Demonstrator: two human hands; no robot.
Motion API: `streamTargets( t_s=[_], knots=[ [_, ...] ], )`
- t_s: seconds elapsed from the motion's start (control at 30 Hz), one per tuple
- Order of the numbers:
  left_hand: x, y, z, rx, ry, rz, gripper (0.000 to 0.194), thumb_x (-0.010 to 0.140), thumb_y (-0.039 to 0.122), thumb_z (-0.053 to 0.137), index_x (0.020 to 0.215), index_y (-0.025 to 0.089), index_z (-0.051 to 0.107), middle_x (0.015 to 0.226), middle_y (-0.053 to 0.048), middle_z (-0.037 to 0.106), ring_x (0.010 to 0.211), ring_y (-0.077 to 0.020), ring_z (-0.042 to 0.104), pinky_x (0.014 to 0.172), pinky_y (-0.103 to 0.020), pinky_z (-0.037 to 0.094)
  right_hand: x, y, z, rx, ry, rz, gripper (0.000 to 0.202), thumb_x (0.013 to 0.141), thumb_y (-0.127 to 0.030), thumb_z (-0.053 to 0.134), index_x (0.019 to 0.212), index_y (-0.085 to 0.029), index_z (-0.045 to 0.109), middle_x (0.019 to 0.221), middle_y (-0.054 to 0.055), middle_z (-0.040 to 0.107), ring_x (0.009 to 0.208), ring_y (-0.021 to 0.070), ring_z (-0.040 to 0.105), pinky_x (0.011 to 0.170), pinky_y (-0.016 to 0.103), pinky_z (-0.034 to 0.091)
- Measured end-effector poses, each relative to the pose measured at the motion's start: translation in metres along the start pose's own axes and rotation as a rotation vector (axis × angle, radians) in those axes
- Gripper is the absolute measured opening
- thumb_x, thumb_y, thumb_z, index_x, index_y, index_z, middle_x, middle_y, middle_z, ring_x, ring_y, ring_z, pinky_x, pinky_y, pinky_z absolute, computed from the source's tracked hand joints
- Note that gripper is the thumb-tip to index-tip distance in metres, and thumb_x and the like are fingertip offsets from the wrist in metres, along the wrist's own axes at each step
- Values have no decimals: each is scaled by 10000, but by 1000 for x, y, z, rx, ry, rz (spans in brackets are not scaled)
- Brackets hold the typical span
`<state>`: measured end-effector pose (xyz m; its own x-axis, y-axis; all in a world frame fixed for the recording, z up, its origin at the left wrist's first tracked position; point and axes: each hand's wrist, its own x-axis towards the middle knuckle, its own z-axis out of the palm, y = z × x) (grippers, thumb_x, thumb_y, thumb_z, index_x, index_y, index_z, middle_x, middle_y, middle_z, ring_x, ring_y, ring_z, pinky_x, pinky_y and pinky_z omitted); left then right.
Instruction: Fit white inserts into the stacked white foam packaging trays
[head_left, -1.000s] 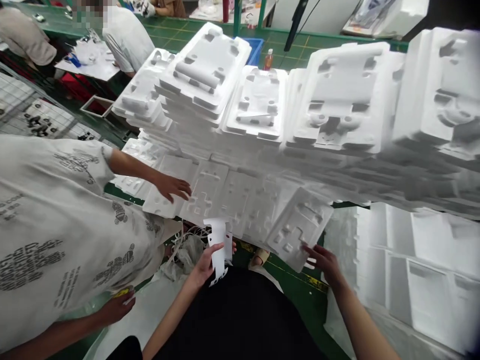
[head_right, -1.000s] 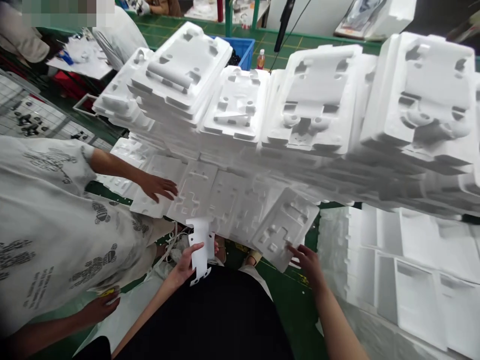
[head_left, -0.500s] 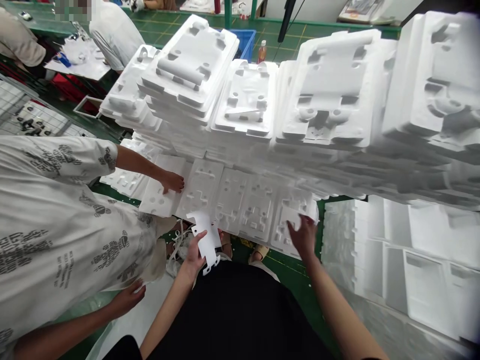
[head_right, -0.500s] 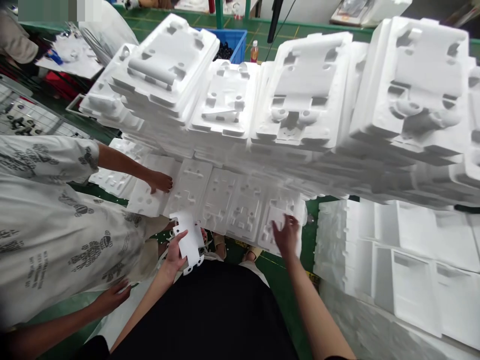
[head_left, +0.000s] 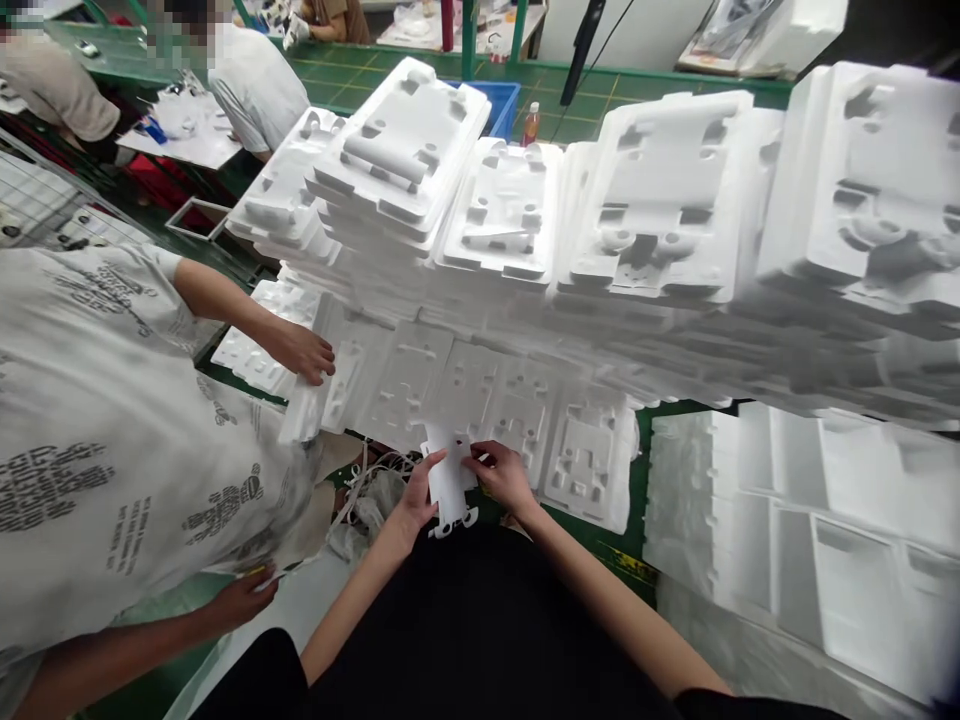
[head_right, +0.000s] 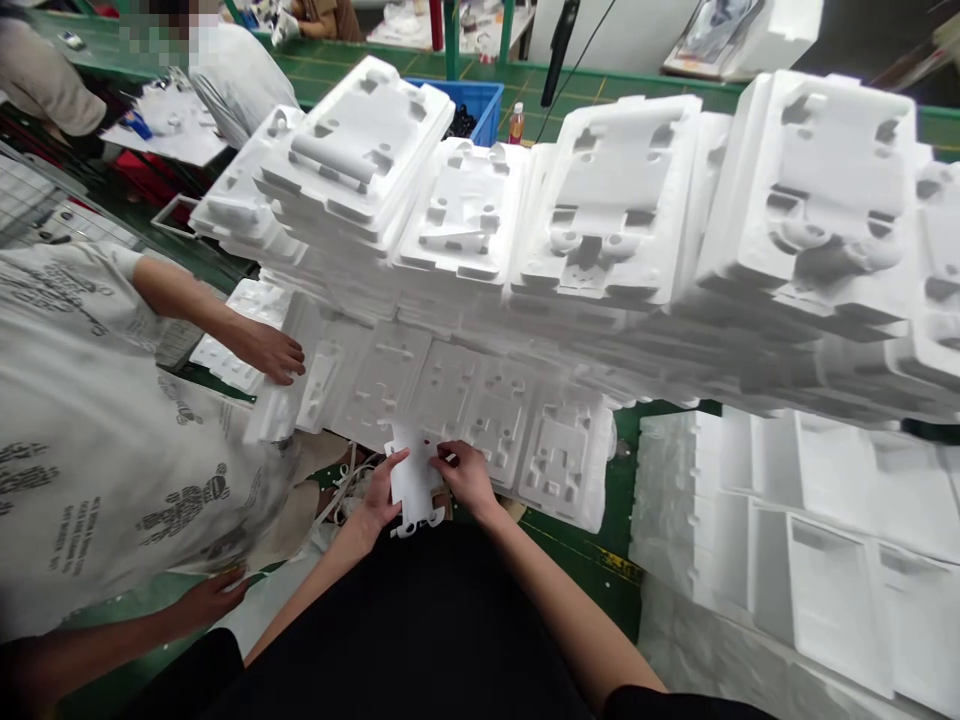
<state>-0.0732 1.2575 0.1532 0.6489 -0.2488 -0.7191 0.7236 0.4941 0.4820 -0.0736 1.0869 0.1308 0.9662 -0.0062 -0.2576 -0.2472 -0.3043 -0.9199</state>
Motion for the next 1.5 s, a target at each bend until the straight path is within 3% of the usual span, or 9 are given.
streamTargets(
  t_s=[0.1,0.27,0.4,0.57,0.7,0.87,1.07,1.27,1.5],
  knots=[
    [3,-1,0,16,26,-15,458,658,482,833,990,191,711,879,-99,773,1005,-332,706,877,-388,542,-4,4,10,-6,60,-53,231,828,-355,654,970,-218,774,946,61,709,722,165,662,721,308,537],
    [5,2,0,88,63,19,359,650,431,829,901,200,718,836,-77,764,965,-315,711,870,-375,529,-1,4,23,75,137,-6,211,800,-383,700,890,-206,772,993,65,672,695,157,682,686,304,549],
    [3,4,-1,86,73,21,306,664,383,824,887,196,728,932,-111,782,1088,-335,690,925,-373,527,1,4,27,134,163,14,195,788,-386,710,793,-196,750,929,55,666,650,151,671,635,295,538],
    [1,10,-3,62,142,-42,200,784,363,725,902,202,744,950,-74,793,1237,-393,635,972,-454,535,-3,10,24,158,217,-57,242,814,-439,688,787,-204,736,964,77,683,768,178,674,663,293,543],
    [5,16,-16,-52,154,-42,187,848,298,637,957,192,746,919,-64,795,1239,-409,638,937,-519,554,0,21,11,241,153,26,307,801,-518,697,811,-211,691,770,27,688,692,174,648,616,281,522],
    [4,24,-45,-145,218,88,198,863,263,619,1012,184,724,876,-80,798,1122,-355,713,910,-466,585,57,42,4,335,253,30,402,727,-588,732,812,-200,668,641,-2,648,589,154,602,599,288,523],
    [-1,22,-75,-184,237,160,365,798,280,748,1125,130,690,894,-102,792,924,-271,763,843,-317,602,146,72,22,346,361,259,388,649,-569,728,751,-207,630,553,-10,642,494,164,606,516,298,540],
    [0,14,-79,-203,244,140,267,845,274,664,1079,149,701,872,-85,785,895,-261,770,837,-355,620,153,91,22,250,379,310,151,676,-339,715,708,-201,663,526,2,669,482,174,645,552,286,566],
    [0,13,-71,-184,224,92,255,839,277,660,1052,151,719,889,-109,793,989,-324,755,893,-417,614,151,95,19,162,401,338,132,689,-303,707,718,-174,699,523,21,681,488,176,664,561,269,571]
  ],
)
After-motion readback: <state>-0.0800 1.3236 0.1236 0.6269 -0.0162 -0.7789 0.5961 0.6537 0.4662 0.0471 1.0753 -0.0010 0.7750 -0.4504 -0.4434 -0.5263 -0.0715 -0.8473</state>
